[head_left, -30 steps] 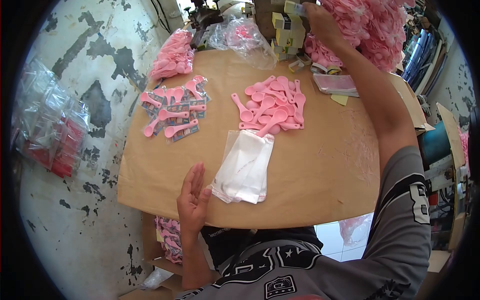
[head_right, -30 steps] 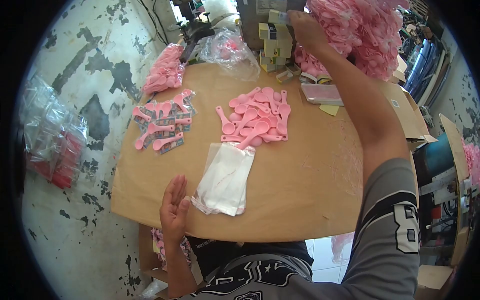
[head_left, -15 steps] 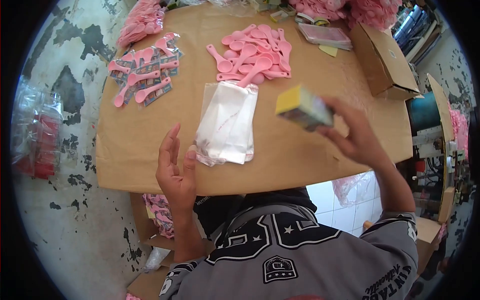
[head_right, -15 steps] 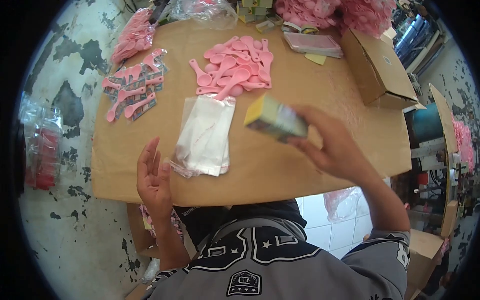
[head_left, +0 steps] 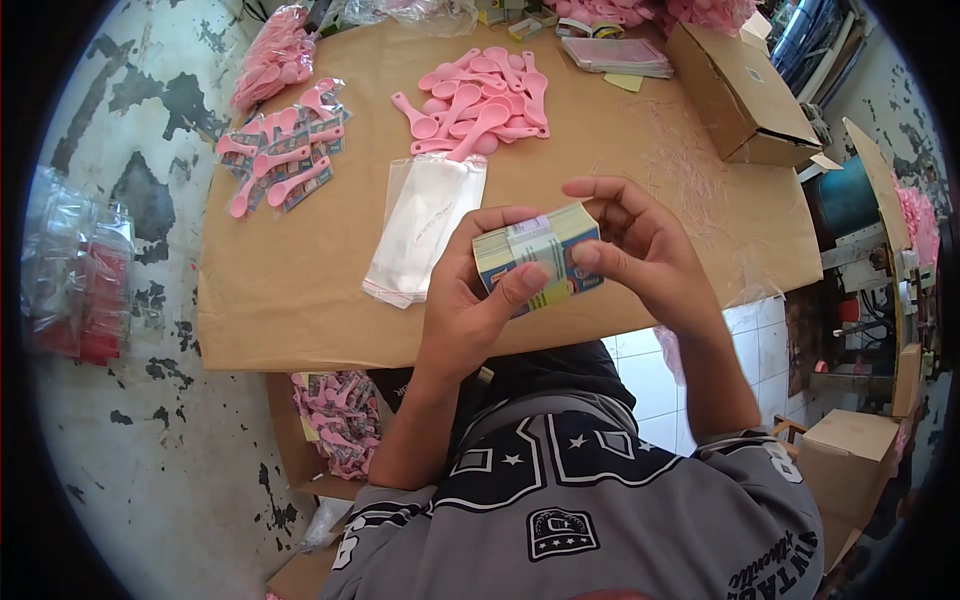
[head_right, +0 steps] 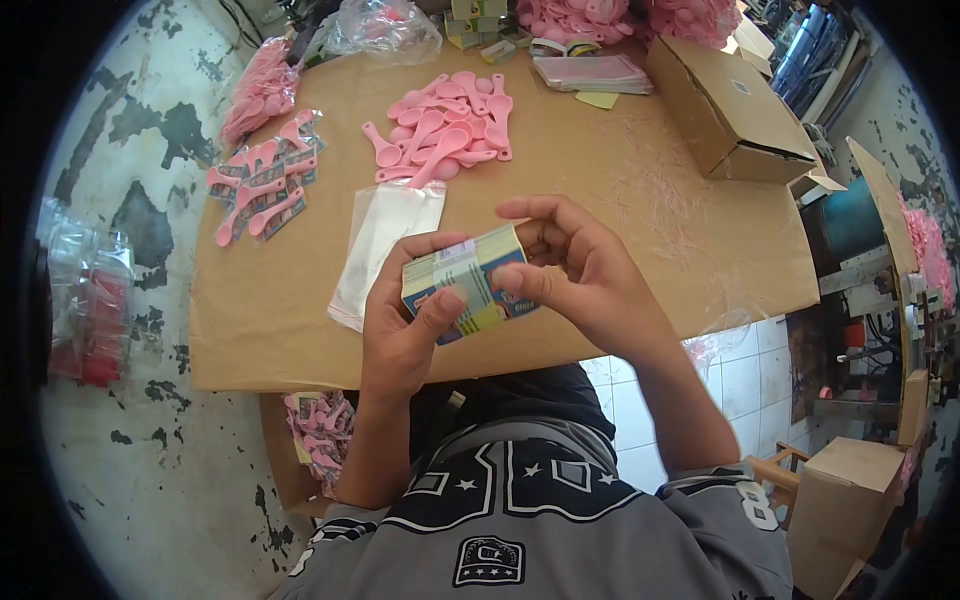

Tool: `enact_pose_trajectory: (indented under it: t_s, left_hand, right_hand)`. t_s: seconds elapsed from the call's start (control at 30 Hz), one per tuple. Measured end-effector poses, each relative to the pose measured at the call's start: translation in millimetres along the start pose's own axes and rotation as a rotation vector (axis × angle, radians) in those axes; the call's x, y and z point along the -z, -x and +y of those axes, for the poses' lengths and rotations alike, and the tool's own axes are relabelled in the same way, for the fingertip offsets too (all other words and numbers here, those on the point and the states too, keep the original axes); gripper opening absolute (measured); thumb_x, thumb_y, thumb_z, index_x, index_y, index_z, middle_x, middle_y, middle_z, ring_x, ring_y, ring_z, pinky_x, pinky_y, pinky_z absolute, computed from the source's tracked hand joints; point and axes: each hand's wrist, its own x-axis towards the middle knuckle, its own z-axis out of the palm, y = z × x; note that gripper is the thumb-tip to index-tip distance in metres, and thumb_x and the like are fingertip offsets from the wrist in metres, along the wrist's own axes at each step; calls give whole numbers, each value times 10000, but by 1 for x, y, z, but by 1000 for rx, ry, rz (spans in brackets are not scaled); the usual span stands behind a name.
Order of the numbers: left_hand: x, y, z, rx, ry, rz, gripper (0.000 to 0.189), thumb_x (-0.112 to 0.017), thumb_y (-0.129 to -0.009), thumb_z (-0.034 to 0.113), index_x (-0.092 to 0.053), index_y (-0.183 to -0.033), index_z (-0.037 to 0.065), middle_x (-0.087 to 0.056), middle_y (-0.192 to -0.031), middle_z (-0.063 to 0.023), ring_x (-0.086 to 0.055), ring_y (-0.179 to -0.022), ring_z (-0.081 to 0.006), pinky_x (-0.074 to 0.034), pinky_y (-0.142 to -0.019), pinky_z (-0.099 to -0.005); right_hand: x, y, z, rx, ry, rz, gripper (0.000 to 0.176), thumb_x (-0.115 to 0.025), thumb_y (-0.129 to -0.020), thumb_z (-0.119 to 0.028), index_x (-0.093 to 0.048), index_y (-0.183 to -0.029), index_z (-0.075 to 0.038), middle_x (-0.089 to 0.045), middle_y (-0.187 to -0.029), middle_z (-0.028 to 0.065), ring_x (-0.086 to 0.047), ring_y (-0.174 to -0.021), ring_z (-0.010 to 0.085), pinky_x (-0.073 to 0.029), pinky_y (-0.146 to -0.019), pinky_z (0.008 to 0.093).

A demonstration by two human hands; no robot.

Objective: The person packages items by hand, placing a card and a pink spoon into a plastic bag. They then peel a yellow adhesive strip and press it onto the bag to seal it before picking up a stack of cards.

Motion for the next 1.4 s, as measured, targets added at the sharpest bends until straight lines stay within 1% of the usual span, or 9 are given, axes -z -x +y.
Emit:
enact_pose_trajectory:
  t_s: [0.17, 0.3, 0.47, 0.6, 1.0, 1.1, 1.23, 1.27, 1.4]
  left_hand:
    - [-6, -3, -9, -331, -298, 141, 546, -778, -962, 130, -486, -1387, -48, -624, -1379, -203, -650, -1210, -215, -550, -1008, -330]
    - [9, -14, -12, -603, -456, 133, 566, -772, -961, 120, -458, -1397, -57, -573, -1462, -249, -622, -1293, -251, -538, -1057, -365]
    - [14, -13, -9, -559, -496, 177, 570, -772, -957, 109, -444, -1394, -53, -590, -1433, -240, -623, -1297, -257, -544, -1052, -372]
    - [7, -4, 3, -368, -497, 176, 564, -761, -962, 85, -418, -1398, -15, -598, -1384, -183, -625, -1252, -211, -546, -1029, -334]
    - [12, -18, -16, -625, -570, 437, 537, -779, -960, 104, -470, -1377, -34, -669, -1259, -171, -682, -1130, -193, -564, -952, -334]
    - [30, -32, -8, -638, -553, 508, 531, -770, -971, 126, -464, -1377, -30, -640, -1276, -160, -661, -1154, -194, -553, -980, -331]
    - [34, -28, -1, -609, -497, 394, 546, -774, -967, 123, -453, -1384, -27, -628, -1291, -159, -653, -1171, -195, -547, -993, -328]
    - [31, -25, -2, -587, -451, 364, 552, -776, -965, 121, -450, -1386, -26, -625, -1296, -158, -650, -1177, -194, -546, -995, -328]
    - [18, -15, -9, -556, -489, 246, 581, -792, -950, 119, -448, -1395, -27, -637, -1317, -158, -653, -1186, -196, -544, -1001, -327]
  right_hand:
    - [-25, -13, 22, 124, -77, 100, 504, -707, -1023, -153, -524, -1441, 61, -660, -1215, 78, -621, -1129, 130, -506, -989, 304]
    - [-29, -27, 22, 240, -68, -19, 524, -675, -1039, -122, -489, -1494, 59, -632, -1319, 94, -599, -1217, 151, -471, -1065, 322]
    - [-26, -29, 27, 311, 26, -27, 540, -677, -1023, -81, -481, -1509, 53, -621, -1362, 106, -590, -1258, 172, -451, -1104, 339]
    - [-28, -31, 29, 294, 63, -5, 548, -672, -1021, -71, -473, -1515, 57, -619, -1377, 120, -586, -1267, 172, -448, -1105, 340]
    - [-47, 3, 21, 367, 260, 112, 600, -538, -925, 64, -489, -1523, 37, -584, -1491, 194, -545, -1392, 248, -391, -1160, 375]
    - [-51, 30, 29, 284, 273, -104, 557, -536, -930, 49, -531, -1487, 38, -580, -1504, 199, -543, -1409, 274, -386, -1174, 391]
    - [-38, 31, 23, 433, 342, -55, 545, -568, -945, -82, -521, -1456, 98, -618, -1426, 242, -535, -1403, 318, -323, -1220, 446]
    - [-36, 21, 19, 401, 295, 110, 607, -588, -961, -189, -482, -1493, 82, -575, -1479, 233, -499, -1431, 310, -301, -1228, 465]
    - [-29, -29, 14, 478, 196, 98, 658, -617, -954, -153, -420, -1545, 59, -510, -1529, 232, -484, -1436, 290, -321, -1207, 426]
